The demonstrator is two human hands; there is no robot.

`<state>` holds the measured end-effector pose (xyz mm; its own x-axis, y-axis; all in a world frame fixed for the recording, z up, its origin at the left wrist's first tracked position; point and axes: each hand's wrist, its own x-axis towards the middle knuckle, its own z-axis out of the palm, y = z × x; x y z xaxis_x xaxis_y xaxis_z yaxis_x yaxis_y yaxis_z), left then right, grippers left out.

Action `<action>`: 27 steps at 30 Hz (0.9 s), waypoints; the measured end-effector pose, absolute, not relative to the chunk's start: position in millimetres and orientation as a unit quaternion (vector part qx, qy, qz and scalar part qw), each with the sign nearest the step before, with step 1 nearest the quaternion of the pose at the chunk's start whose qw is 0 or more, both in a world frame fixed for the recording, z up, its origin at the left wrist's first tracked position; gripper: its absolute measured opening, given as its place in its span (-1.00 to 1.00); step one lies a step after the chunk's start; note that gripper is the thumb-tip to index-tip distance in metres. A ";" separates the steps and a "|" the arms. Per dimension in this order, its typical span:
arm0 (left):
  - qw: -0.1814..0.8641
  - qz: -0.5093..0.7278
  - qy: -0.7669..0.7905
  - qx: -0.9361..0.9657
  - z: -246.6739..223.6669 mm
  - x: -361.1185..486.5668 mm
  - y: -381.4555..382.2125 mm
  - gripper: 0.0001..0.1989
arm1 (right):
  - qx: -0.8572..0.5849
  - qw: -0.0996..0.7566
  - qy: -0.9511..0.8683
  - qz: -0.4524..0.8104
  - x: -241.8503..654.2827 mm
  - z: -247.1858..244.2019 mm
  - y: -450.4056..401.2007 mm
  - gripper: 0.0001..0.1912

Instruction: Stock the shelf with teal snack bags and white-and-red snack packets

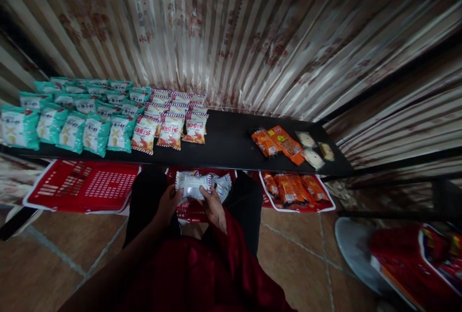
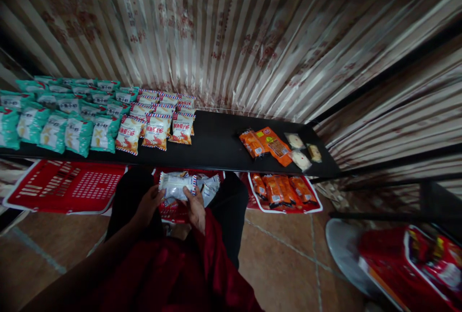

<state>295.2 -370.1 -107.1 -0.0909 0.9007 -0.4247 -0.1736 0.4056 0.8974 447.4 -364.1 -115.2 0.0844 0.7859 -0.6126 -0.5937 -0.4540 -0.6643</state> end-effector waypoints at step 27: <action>0.600 0.401 0.615 0.318 -104.8 265.5 -355.4 -0.55 | -0.521 0.439 -0.199 0.704 454.5 -112.8 -359.2 -0.51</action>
